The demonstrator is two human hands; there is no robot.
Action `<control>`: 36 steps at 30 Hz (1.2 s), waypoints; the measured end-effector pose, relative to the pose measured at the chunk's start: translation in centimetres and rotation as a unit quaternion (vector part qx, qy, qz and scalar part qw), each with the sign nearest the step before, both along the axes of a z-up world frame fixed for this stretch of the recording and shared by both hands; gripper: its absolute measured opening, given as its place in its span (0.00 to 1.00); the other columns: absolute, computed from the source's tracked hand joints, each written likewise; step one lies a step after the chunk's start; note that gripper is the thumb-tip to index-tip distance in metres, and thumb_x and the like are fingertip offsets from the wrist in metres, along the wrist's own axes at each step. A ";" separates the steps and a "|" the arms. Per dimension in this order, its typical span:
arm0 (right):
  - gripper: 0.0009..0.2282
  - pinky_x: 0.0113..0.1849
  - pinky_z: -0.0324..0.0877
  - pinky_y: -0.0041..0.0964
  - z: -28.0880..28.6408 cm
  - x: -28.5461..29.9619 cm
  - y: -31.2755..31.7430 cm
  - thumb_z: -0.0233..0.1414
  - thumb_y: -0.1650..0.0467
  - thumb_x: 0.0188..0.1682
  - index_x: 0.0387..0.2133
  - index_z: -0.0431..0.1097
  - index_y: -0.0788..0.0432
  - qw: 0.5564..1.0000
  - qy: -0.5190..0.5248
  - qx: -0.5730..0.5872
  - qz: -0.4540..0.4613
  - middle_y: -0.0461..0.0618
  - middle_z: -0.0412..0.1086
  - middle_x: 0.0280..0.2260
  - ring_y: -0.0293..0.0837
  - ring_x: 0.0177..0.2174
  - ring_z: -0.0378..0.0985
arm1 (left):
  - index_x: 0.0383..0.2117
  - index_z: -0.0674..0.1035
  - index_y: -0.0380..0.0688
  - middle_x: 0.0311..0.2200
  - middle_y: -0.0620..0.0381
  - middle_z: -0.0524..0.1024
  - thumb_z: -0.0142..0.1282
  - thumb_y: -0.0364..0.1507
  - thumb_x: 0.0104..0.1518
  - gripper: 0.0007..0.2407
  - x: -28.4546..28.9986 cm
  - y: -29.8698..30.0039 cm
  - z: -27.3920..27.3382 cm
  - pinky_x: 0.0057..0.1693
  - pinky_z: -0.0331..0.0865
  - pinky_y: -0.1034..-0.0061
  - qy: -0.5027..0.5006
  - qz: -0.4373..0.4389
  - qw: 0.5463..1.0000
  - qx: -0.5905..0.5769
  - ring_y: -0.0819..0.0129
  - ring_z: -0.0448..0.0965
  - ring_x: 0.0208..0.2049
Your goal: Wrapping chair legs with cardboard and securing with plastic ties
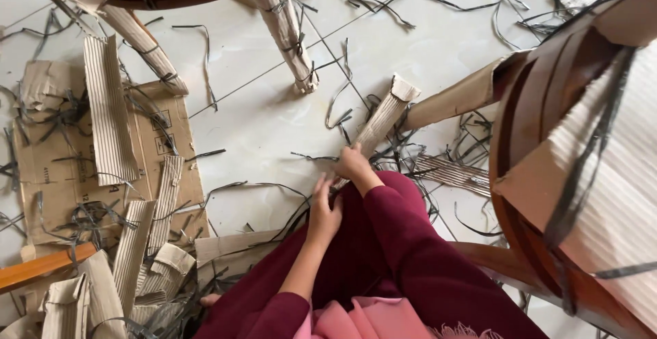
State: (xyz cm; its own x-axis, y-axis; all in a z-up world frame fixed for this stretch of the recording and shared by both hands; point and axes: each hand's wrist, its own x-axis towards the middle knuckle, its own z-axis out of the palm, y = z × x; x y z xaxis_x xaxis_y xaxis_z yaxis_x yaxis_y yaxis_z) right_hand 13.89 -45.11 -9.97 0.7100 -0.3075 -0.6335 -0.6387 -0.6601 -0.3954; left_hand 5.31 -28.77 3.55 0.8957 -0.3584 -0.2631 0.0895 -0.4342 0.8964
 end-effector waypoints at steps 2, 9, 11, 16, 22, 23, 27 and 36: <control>0.27 0.50 0.72 0.64 2.8 -0.4 0.9 0.60 0.59 0.43 0.52 0.71 0.62 0.996 -0.071 0.040 -0.020 0.67 0.57 0.56 0.75 0.47 0.76 | 0.65 0.62 0.48 0.70 0.41 0.51 0.55 0.24 0.57 0.27 0.4 -0.1 1.5 0.67 0.56 0.39 -0.048 0.013 0.998 0.028 0.39 0.54 0.69; 0.18 0.34 0.78 0.46 20.9 -8.3 6.8 0.57 0.71 0.49 0.54 0.74 0.56 0.844 -0.445 0.298 0.011 0.59 0.67 0.37 0.57 0.36 0.79 | 0.72 0.54 0.52 0.64 0.40 0.65 0.55 0.21 0.56 0.35 0.4 3.6 9.2 0.62 0.64 0.44 -0.157 0.010 0.985 0.066 0.38 0.67 0.62; 0.19 0.38 0.77 0.49 22.5 -10.5 7.9 0.57 0.75 0.47 0.54 0.73 0.60 0.824 -0.469 0.315 0.030 0.60 0.69 0.42 0.58 0.39 0.80 | 0.72 0.54 0.53 0.64 0.41 0.65 0.52 0.21 0.56 0.35 -0.9 5.0 10.6 0.64 0.63 0.46 -0.137 0.014 0.989 0.058 0.40 0.66 0.63; 0.19 0.36 0.79 0.47 24.2 -14.3 10.6 0.54 0.80 0.46 0.54 0.71 0.64 0.774 -0.506 0.372 0.081 0.61 0.71 0.49 0.56 0.42 0.82 | 0.72 0.56 0.51 0.67 0.41 0.62 0.44 0.17 0.58 0.31 -5.7 11.1 10.8 0.66 0.60 0.49 -0.115 0.092 0.988 0.047 0.42 0.63 0.65; 0.12 0.36 0.79 0.42 25.6 -16.6 15.3 0.54 0.79 0.47 0.44 0.77 0.62 0.778 -0.510 0.337 0.144 0.56 0.75 0.40 0.51 0.34 0.83 | 0.70 0.60 0.48 0.66 0.40 0.63 0.45 0.16 0.55 0.31 -14.8 23.2 12.7 0.67 0.61 0.53 -0.149 0.280 0.940 0.122 0.44 0.64 0.65; 0.11 0.37 0.79 0.42 25.6 -17.1 16.7 0.54 0.79 0.48 0.43 0.77 0.63 0.781 -0.498 0.339 0.165 0.56 0.75 0.39 0.51 0.34 0.83 | 0.70 0.61 0.48 0.66 0.42 0.64 0.45 0.15 0.56 0.31 -16.6 25.0 13.0 0.66 0.63 0.55 -0.173 0.298 0.928 0.140 0.45 0.65 0.64; 0.11 0.38 0.79 0.45 27.9 -19.6 23.7 0.54 0.78 0.48 0.43 0.78 0.59 0.747 -0.467 0.360 0.307 0.52 0.76 0.38 0.54 0.37 0.84 | 0.70 0.63 0.48 0.63 0.43 0.66 0.48 0.13 0.56 0.31 -22.9 29.7 15.2 0.65 0.65 0.57 -0.231 0.390 0.872 0.183 0.45 0.67 0.63; 0.09 0.41 0.77 0.48 31.3 -23.3 29.6 0.52 0.79 0.49 0.41 0.75 0.64 0.619 -0.510 0.377 0.463 0.57 0.74 0.39 0.58 0.39 0.81 | 0.71 0.62 0.49 0.56 0.41 0.73 0.65 0.37 0.55 0.35 -31.4 39.2 14.7 0.56 0.71 0.49 -0.223 0.522 0.736 0.368 0.44 0.79 0.50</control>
